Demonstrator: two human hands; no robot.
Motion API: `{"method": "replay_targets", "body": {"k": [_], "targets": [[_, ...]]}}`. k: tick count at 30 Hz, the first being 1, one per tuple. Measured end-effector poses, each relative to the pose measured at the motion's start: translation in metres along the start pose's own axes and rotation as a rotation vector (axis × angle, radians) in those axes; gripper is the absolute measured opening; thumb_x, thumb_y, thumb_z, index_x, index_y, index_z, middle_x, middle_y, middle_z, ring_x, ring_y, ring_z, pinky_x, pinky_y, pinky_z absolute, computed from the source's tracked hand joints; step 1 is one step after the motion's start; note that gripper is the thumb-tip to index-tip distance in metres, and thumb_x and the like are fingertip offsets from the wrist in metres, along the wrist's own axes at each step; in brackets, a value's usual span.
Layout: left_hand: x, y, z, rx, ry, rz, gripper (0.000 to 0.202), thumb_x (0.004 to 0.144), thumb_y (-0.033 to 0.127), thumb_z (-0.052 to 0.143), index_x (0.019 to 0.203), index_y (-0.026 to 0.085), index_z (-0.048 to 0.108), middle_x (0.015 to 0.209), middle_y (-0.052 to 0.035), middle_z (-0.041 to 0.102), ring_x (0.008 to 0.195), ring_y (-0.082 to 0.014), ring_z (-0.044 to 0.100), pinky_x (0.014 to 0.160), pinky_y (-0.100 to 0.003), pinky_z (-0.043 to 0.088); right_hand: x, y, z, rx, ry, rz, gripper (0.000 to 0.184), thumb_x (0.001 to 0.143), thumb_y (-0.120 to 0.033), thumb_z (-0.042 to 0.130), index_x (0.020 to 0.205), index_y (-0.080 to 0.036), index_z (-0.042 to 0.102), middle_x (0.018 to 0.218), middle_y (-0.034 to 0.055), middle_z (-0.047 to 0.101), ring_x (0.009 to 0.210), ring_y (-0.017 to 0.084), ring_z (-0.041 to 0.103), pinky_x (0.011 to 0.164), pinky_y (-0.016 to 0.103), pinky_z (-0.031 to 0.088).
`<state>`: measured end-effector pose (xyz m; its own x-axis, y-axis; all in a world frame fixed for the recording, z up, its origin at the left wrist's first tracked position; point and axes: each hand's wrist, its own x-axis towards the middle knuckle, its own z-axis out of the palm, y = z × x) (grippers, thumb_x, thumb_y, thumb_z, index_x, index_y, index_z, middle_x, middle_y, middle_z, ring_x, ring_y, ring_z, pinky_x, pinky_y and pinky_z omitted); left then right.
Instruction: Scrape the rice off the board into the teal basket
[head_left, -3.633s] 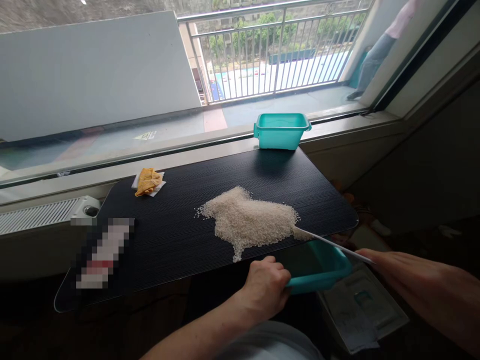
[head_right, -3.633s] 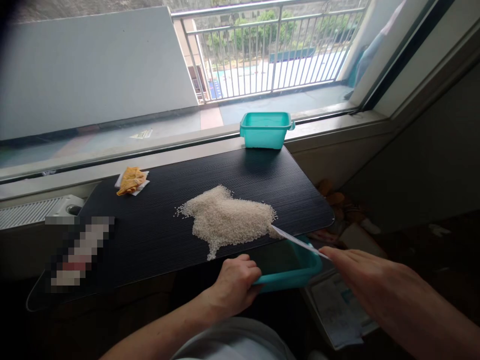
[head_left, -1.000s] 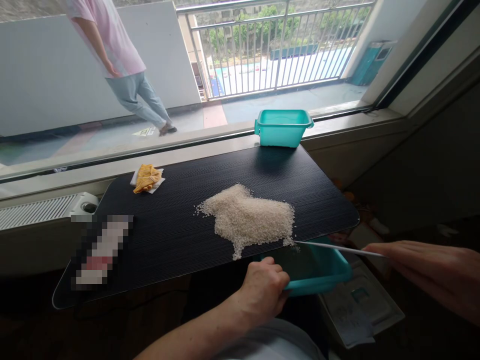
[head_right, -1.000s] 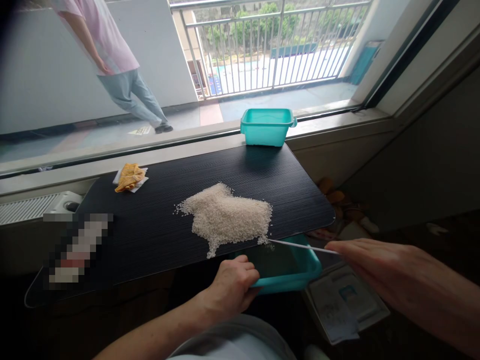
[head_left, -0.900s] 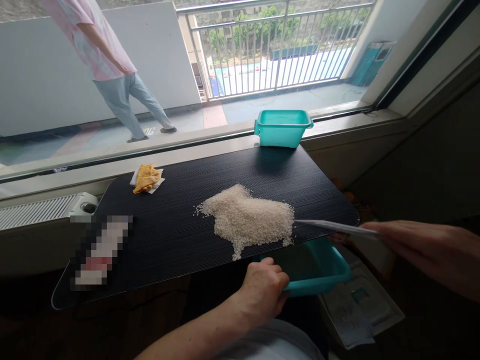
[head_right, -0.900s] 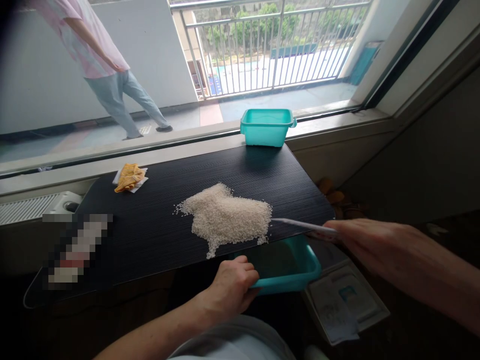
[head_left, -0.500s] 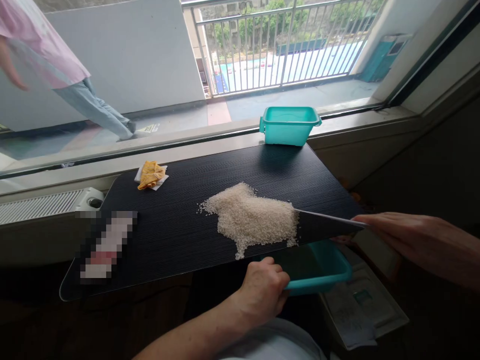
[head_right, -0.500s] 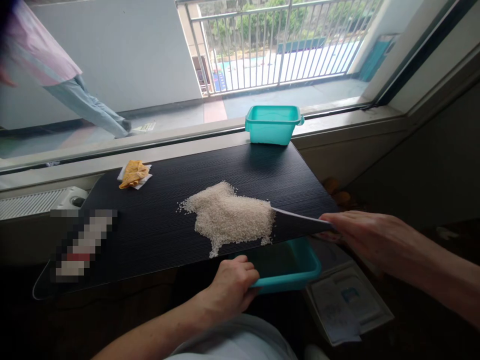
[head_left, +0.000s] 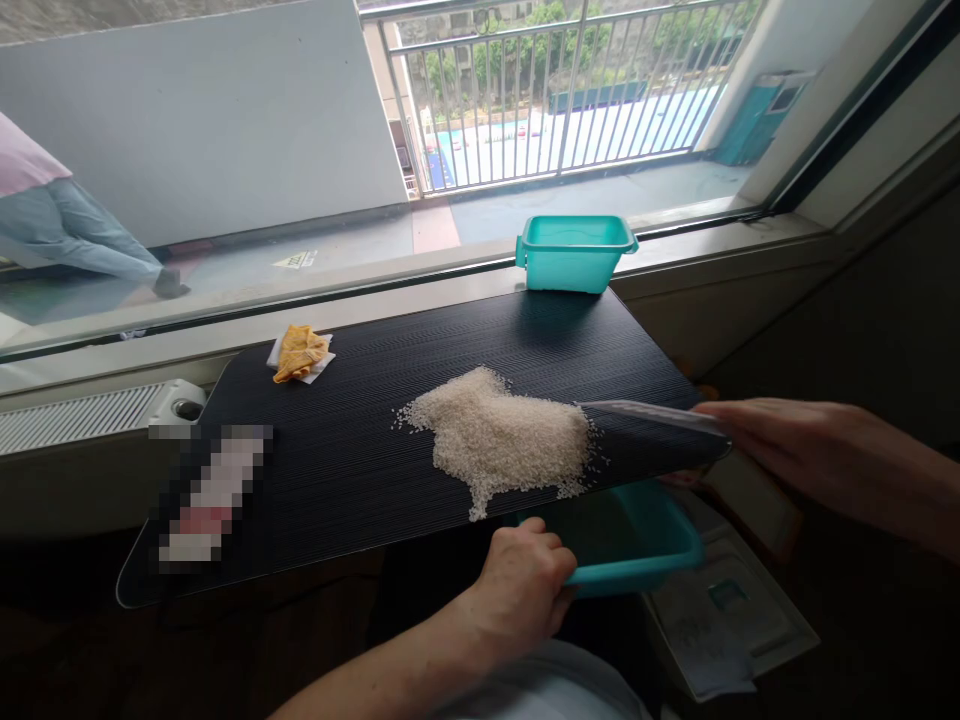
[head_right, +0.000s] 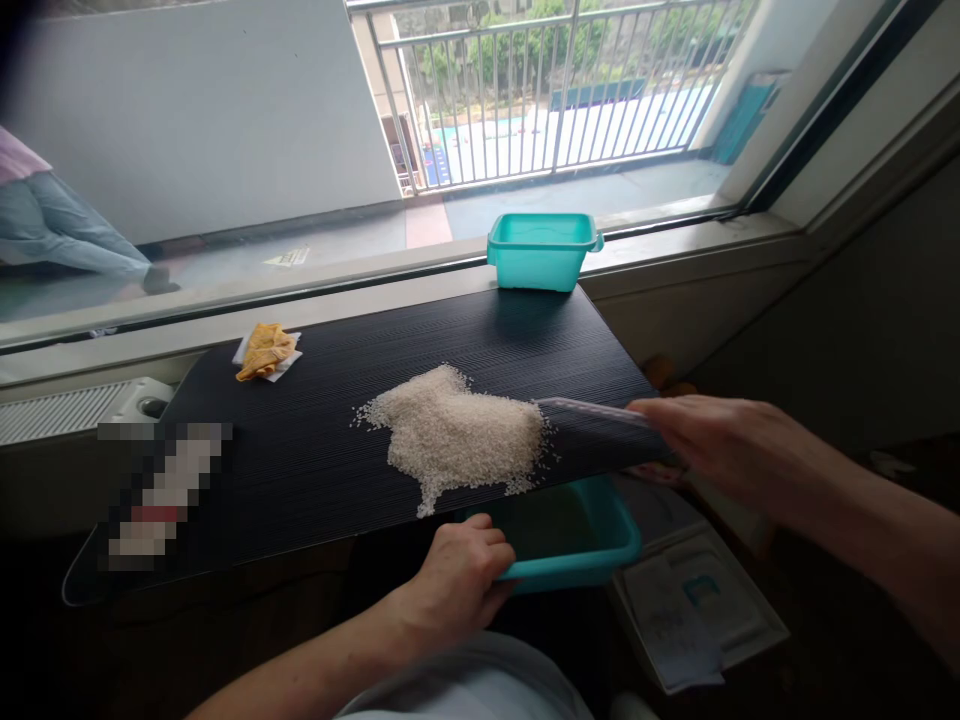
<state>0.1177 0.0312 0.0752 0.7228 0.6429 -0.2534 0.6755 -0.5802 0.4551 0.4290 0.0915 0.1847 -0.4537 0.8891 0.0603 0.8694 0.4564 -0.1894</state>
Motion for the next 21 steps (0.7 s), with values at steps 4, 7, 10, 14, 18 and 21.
{"method": "replay_targets", "body": {"k": [4, 7, 10, 14, 18, 21], "targets": [[0.000, 0.001, -0.001, -0.002, -0.005, -0.002, 0.013, 0.087, 0.026, 0.064, 0.076, 0.018, 0.064, 0.087, -0.0043, 0.072, 0.084, -0.0213, 0.062, 0.059, -0.031, 0.039, 0.029, 0.012, 0.008, -0.043, -0.012, -0.013, 0.040, 0.097, -0.036, 0.035, 0.107, -0.022, 0.071, 0.098, 0.0086, 0.079, 0.083, 0.026, 0.075, 0.065, 0.034, 0.058], [0.000, 0.002, -0.003, 0.001, -0.025, -0.010, 0.013, 0.087, 0.026, 0.063, 0.077, 0.018, 0.064, 0.087, -0.0040, 0.072, 0.084, -0.0215, 0.062, 0.059, -0.031, 0.039, 0.023, 0.008, 0.012, -0.025, -0.038, -0.074, 0.039, 0.095, -0.033, 0.034, 0.104, -0.023, 0.071, 0.101, 0.0084, 0.078, 0.083, 0.025, 0.075, 0.066, 0.034, 0.058], [0.000, 0.002, -0.004, 0.000, -0.029, -0.009, 0.013, 0.088, 0.026, 0.061, 0.078, 0.019, 0.064, 0.087, -0.0038, 0.072, 0.085, -0.0214, 0.062, 0.060, -0.032, 0.039, 0.004, -0.001, 0.011, -0.005, -0.047, -0.111, 0.039, 0.096, -0.031, 0.031, 0.106, -0.026, 0.069, 0.100, 0.0061, 0.078, 0.081, 0.024, 0.075, 0.064, 0.034, 0.059], [0.000, 0.000, -0.001, -0.005, -0.003, 0.001, 0.013, 0.087, 0.026, 0.061, 0.077, 0.019, 0.064, 0.087, -0.0038, 0.072, 0.085, -0.0214, 0.062, 0.059, -0.032, 0.037, -0.020, -0.013, 0.006, 0.055, -0.132, -0.075, 0.034, 0.099, -0.029, 0.035, 0.115, -0.030, 0.065, 0.106, 0.0029, 0.077, 0.087, 0.022, 0.075, 0.069, 0.031, 0.061], [0.000, -0.001, 0.002, -0.012, 0.020, 0.010, 0.013, 0.087, 0.026, 0.061, 0.076, 0.019, 0.063, 0.085, -0.0034, 0.071, 0.084, -0.0208, 0.062, 0.058, -0.033, 0.036, -0.041, -0.020, 0.005, 0.124, -0.171, -0.077, 0.037, 0.098, -0.025, 0.042, 0.128, -0.038, 0.059, 0.116, -0.0027, 0.076, 0.096, 0.020, 0.074, 0.076, 0.028, 0.062], [0.000, -0.001, 0.002, -0.012, 0.028, 0.015, 0.014, 0.087, 0.026, 0.061, 0.076, 0.019, 0.062, 0.085, -0.0033, 0.070, 0.084, -0.0206, 0.061, 0.058, -0.033, 0.036, -0.051, -0.025, 0.004, 0.139, -0.125, -0.116, 0.036, 0.097, -0.029, 0.046, 0.128, -0.045, 0.057, 0.115, -0.0072, 0.076, 0.093, 0.018, 0.075, 0.074, 0.023, 0.062]]}}
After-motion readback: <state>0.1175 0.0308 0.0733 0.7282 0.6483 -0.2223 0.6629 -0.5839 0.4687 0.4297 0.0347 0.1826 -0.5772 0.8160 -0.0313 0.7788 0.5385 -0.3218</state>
